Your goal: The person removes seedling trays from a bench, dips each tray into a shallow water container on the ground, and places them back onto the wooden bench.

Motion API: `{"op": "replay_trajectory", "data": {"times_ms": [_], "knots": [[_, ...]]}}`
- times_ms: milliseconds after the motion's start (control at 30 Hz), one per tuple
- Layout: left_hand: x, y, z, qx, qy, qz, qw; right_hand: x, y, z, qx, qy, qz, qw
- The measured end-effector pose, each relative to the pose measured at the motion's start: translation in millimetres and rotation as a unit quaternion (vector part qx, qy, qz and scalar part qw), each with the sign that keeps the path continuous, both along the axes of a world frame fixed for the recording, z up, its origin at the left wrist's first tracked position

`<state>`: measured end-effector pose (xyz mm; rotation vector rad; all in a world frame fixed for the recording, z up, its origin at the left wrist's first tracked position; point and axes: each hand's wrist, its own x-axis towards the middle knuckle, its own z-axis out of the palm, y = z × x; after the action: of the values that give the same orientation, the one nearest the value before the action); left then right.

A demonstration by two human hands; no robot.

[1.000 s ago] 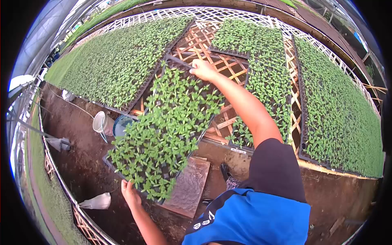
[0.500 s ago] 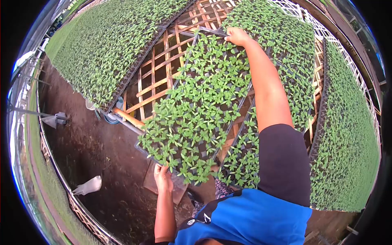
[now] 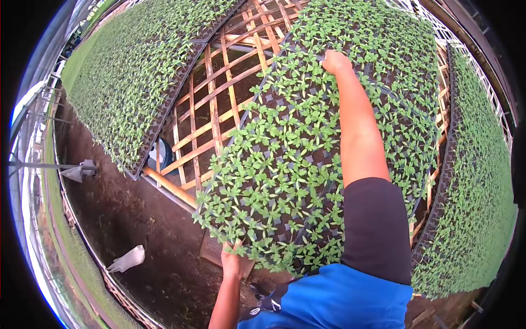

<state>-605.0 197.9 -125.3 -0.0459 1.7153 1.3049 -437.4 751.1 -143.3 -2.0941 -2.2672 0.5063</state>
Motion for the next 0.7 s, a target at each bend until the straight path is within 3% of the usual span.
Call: {"op": "replay_trajectory", "data": {"times_ms": [100, 233, 267, 333, 500, 533, 633, 700], "knots": [[-5, -3, -10, -0.025, 0.042, -0.030, 0.998, 1, -13, -1, 0.128, -0.028, -0.013, 0.991], [-9, -8, -12, -0.039, 0.014, -0.048, 0.998, 11, -36, 32, 0.151, 0.069, -0.018, 0.986], [-4, -2, -4, -0.015, 0.026, -0.052, 0.998, 19, -47, 36, 0.225, 0.083, 0.008, 0.971], [-6, -9, -16, -0.001, 0.013, -0.062, 0.998, 33, -78, 56, 0.265, 0.138, 0.051, 0.953], [-2, -10, -12, 0.077, 0.033, -0.073, 0.994, 59, -236, 118, 0.230, 0.234, 0.090, 0.941], [-16, -24, -49, 0.084, 0.082, -0.125, 0.985, 68, -270, 121, 0.245, 0.250, 0.109, 0.930], [-22, -48, -40, 0.049, 0.107, -0.140, 0.983, 91, -384, 145, 0.231, 0.289, 0.104, 0.923], [-44, -88, -83, 0.102, 0.177, -0.168, 0.965, 105, -465, 154, 0.249, 0.322, 0.091, 0.909]]}}
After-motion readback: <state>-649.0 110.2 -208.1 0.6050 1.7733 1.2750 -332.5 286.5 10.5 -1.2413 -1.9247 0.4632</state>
